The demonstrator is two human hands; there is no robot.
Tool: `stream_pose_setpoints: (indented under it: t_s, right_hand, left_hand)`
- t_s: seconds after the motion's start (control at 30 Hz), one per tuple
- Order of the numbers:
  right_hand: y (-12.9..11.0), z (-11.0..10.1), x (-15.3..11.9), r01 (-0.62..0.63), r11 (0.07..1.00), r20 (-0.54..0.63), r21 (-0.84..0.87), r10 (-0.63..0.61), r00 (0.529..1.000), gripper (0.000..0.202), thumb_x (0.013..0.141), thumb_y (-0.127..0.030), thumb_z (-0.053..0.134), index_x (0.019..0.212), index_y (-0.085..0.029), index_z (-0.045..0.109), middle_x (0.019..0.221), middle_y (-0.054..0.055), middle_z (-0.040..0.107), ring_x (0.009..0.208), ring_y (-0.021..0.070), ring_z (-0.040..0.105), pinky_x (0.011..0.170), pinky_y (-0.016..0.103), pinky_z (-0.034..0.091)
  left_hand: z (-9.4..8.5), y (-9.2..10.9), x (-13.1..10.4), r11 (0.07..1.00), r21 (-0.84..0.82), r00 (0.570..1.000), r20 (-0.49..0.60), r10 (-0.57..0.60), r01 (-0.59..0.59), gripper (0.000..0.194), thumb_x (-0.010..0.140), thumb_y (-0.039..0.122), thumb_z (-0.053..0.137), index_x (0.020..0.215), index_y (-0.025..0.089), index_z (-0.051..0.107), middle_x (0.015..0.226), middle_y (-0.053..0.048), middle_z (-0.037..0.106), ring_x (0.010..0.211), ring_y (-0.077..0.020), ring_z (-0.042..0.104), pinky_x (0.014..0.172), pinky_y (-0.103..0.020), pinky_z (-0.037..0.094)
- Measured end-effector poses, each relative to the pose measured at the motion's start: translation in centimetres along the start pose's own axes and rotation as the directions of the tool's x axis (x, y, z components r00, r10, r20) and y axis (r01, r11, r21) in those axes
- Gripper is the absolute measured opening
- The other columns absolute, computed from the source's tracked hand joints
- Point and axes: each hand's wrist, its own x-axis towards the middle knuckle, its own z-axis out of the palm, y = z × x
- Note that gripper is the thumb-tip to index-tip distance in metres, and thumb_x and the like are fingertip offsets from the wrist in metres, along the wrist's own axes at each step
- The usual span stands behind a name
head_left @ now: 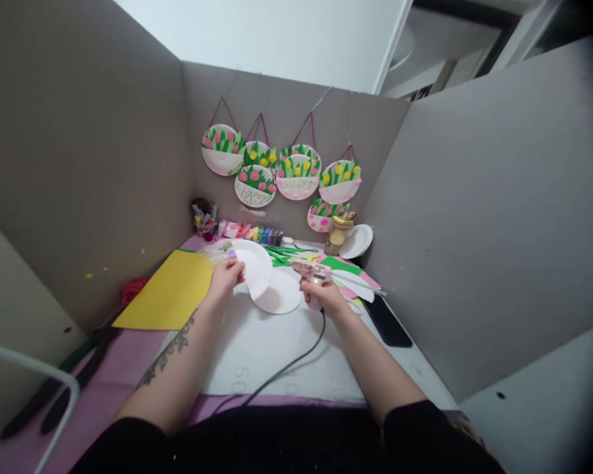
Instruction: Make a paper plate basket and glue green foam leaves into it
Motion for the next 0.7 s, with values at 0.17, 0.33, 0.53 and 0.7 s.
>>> stream_pose_setpoints:
  t_s: [0.17,0.33,0.53,0.7]
  right_hand:
    - [0.8,0.7,-0.2,-0.016,0.989,-0.102,-0.148,0.001,0.995,0.042,0.071,-0.046,0.058,0.098,-0.015,0.066,0.065,0.002,0.064,0.057,0.0148,0.055,0.057,0.027,0.046]
    - [0.8,0.7,-0.7,-0.093,0.938,-0.099,-0.333,0.063,0.993,0.036,0.075,-0.043,0.055,0.101,-0.021,0.068,0.074,0.004,0.069,0.076,0.0201,0.062,0.070,0.030,0.049]
    - [0.2,1.0,-0.8,0.000,0.925,-0.081,-0.381,-0.033,0.996,0.041,0.078,-0.038,0.052,0.117,-0.028,0.062,0.103,0.001,0.069,0.097,0.0224,0.061,0.084,0.035,0.049]
    - [0.1,1.0,-0.9,0.024,0.920,-0.055,-0.390,-0.049,0.997,0.044,0.080,-0.035,0.051,0.124,-0.035,0.057,0.120,-0.003,0.062,0.111,0.0231,0.057,0.093,0.036,0.046]
  left_hand:
    - [0.7,0.0,-0.9,0.998,0.054,0.997,0.080,0.018,-0.022,0.021,0.056,0.028,0.066,0.063,0.016,0.051,0.051,0.006,0.048,0.047,-0.0065,0.045,0.051,-0.020,0.044]
    - [1.2,0.2,-1.5,0.996,0.087,0.995,0.103,0.009,-0.018,0.022,0.055,0.029,0.067,0.065,0.015,0.052,0.050,0.005,0.050,0.045,-0.0071,0.045,0.050,-0.022,0.043]
    - [1.6,0.6,-2.0,0.993,0.119,0.989,0.150,-0.003,-0.015,0.020,0.056,0.028,0.066,0.063,0.016,0.052,0.047,0.004,0.051,0.041,-0.0074,0.043,0.045,-0.020,0.039]
    - [1.7,0.7,-2.1,0.992,0.128,0.990,0.140,0.004,-0.023,0.018,0.055,0.027,0.064,0.062,0.016,0.052,0.047,0.004,0.051,0.043,-0.0083,0.045,0.046,-0.021,0.040]
